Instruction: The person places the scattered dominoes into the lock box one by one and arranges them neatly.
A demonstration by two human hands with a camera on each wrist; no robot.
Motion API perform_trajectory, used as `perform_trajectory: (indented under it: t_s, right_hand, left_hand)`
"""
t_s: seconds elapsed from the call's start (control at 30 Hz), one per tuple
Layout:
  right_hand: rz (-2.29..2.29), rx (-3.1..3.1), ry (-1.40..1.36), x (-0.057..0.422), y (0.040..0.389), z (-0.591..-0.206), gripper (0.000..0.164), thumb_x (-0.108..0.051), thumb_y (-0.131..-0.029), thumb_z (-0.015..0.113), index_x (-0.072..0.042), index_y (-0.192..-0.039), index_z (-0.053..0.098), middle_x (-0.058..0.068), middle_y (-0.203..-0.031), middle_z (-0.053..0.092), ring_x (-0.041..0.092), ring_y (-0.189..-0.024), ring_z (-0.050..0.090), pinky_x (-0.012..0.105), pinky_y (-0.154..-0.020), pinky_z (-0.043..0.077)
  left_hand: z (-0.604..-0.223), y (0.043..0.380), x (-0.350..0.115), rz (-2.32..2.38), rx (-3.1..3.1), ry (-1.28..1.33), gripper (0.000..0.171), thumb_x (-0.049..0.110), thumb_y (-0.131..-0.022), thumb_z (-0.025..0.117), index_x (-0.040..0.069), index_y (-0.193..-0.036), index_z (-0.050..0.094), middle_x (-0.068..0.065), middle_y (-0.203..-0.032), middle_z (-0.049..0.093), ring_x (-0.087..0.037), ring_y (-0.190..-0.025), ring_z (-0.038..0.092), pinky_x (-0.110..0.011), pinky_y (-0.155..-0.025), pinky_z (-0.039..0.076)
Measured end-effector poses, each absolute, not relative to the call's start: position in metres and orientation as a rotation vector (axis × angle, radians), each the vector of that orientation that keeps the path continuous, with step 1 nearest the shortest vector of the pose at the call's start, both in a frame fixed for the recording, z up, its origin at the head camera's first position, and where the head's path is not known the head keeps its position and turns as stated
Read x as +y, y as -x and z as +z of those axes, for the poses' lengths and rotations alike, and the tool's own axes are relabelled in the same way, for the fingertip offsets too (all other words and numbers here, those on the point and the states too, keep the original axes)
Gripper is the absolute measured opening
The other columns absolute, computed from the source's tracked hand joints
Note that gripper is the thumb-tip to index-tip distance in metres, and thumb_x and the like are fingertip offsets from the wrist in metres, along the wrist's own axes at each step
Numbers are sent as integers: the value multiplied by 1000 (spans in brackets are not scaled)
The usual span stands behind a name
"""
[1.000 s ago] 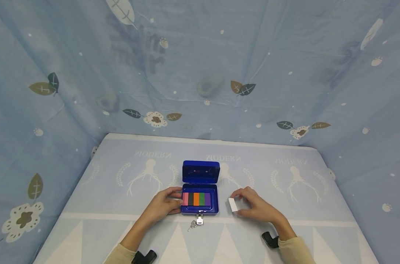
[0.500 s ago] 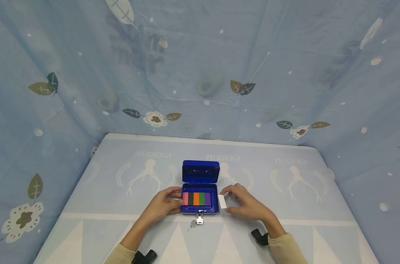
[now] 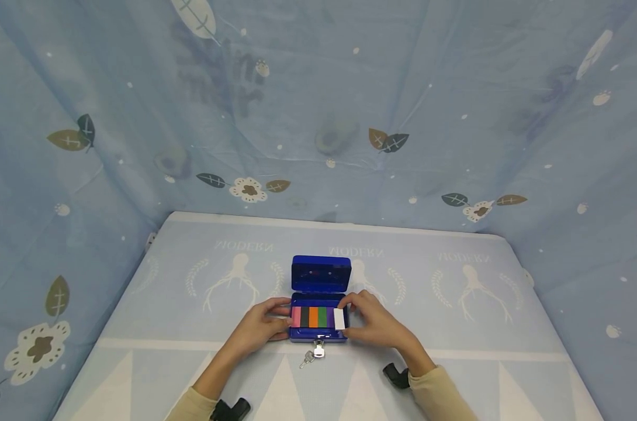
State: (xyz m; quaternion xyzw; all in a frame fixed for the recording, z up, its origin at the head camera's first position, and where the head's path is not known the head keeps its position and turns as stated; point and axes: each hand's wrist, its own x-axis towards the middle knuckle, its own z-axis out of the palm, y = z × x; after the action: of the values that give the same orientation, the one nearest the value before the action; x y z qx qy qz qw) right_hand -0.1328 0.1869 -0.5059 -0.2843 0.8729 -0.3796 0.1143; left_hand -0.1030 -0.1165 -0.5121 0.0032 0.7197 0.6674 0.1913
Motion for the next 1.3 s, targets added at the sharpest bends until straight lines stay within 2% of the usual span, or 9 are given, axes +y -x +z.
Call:
perform_trajectory:
  t_s: [0.33,0.67,1.03,1.3]
  right_hand:
    - [-868,2673,681,168,131,-497,46,-17,-73,78,-15,-114,60,3,-94,49,17,-83,44,31,-68,43]
    - [-552,2797,560,149,129,-482,46,-18,-70,82,-10,-111,63,5,-95,53,20,-79,48,37,-61,48]
    - [-644,2715,533,149,131,-487,47,-11,-73,84,-8,-114,61,8,-102,54,22,-85,49,40,-72,51]
    - [-793,2685,565,155,129,-494,44,-11,-78,80,-9,-117,60,6,-101,54,20,-82,47,36,-70,46]
  left_hand:
    - [-512,104,-117,1866,2031,-1,54,5,-92,72,-7,-140,49,-23,-125,59,-32,-99,68,-39,-77,62]
    - [-513,104,-118,1870,2030,-10,55,5,-92,72,-7,-140,49,-24,-125,59,-31,-99,68,-39,-77,62]
    - [-517,104,-117,1869,2035,-5,56,5,-91,72,-7,-140,49,-23,-125,59,-31,-98,68,-40,-76,62]
    - [-517,103,-117,1872,2028,-7,56,4,-91,72,-7,-140,49,-24,-125,59,-32,-98,68,-39,-76,62]
